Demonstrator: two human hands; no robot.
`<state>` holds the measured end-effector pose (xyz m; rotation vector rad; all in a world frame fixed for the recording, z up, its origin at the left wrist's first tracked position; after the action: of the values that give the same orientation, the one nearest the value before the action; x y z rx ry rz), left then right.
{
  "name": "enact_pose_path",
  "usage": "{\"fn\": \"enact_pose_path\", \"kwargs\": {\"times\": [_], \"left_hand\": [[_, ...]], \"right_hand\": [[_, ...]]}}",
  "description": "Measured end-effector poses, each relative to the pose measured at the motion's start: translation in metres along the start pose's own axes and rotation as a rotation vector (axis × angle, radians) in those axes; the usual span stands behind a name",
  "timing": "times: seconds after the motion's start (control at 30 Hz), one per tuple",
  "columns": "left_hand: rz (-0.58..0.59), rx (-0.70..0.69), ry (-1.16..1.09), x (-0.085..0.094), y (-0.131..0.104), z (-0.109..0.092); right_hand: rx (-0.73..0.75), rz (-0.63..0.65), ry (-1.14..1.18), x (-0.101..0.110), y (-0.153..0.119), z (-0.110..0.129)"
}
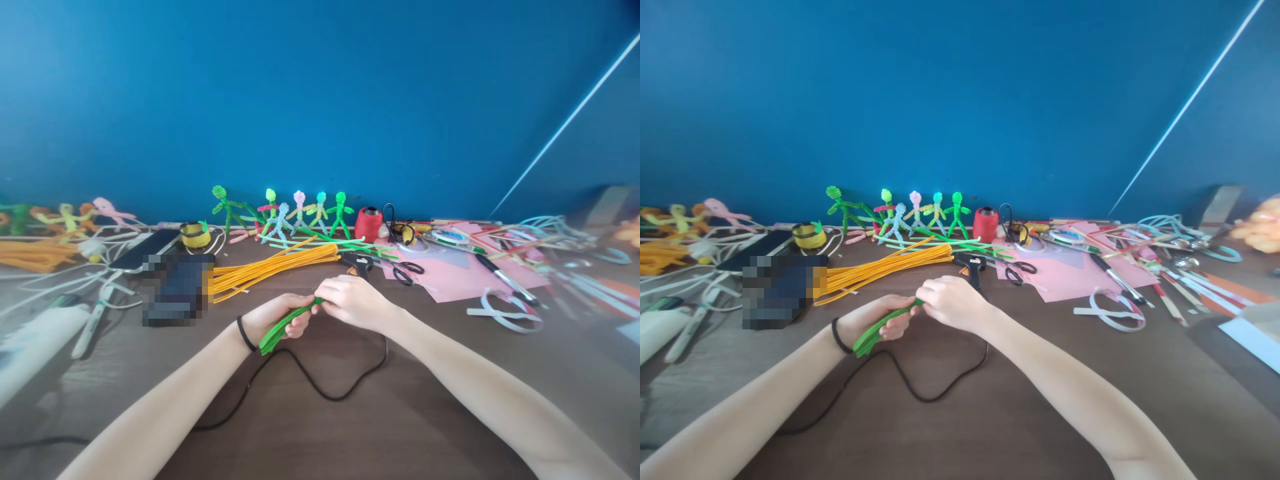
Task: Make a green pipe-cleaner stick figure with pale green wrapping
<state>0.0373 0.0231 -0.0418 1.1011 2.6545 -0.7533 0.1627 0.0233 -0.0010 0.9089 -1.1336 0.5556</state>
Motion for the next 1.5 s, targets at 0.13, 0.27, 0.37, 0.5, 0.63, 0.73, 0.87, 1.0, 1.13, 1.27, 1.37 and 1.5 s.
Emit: {"fn": "enact_pose_path", "kwargs": {"times": [0.13,0.27,0.37,0.5,0.63,0.73,0.87,1.0,1.13,1.27,1.37,1.5], "left_hand": [[-0.034,0.069,-0.022,0.004,0.002,0.002],[0.021,0.084,-0.041,0.006,0.002,0.003],[0.078,0.082,-0.057,0.006,0.001,0.003],[0.123,0.003,-0.068,0.004,0.002,0.003],[0.18,-0.071,-0.103,0.001,0.005,0.006],[0.196,-0.107,-0.159,0.0,0.007,0.008],[0.204,-0.174,-0.232,0.0,0.005,0.004],[0.267,-0.199,-0.241,-0.002,0.001,0.002],[0.317,-0.187,-0.198,-0.002,-0.001,0.004],[0.323,-0.202,-0.188,-0.002,0.0,0.005],[0.347,-0.206,-0.191,-0.003,-0.001,0.005],[0.356,-0.193,-0.196,-0.004,-0.001,0.006]], "right_hand": [[0.012,-0.064,0.018,0.0,-0.001,-0.005],[0.073,-0.081,-0.027,-0.002,-0.003,-0.007],[0.073,-0.078,-0.033,-0.005,-0.003,-0.009],[0.047,-0.102,-0.019,-0.005,-0.002,-0.011],[0.039,-0.14,0.047,-0.005,-0.001,-0.012],[0.008,-0.218,0.231,-0.003,-0.001,-0.016],[-0.12,-0.29,0.498,-0.001,-0.001,-0.029],[-0.197,-0.21,0.448,-0.011,0.019,-0.043],[-0.108,-0.09,0.253,-0.036,0.069,-0.043],[-0.105,-0.013,0.025,-0.062,0.112,-0.036],[-0.083,-0.017,-0.021,-0.069,0.124,-0.028],[-0.054,-0.037,-0.064,-0.071,0.127,-0.023]]}}
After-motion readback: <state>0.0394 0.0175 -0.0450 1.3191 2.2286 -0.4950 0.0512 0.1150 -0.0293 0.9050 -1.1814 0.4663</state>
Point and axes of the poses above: each hand's wrist, its own y-axis towards the middle knuckle, its own x-axis out of the back of the hand, z = x × y, the point moved 4 cm from there along y, towards the middle knuckle, and after that the axes turned 8 degrees about y, right-handed, at the moved point
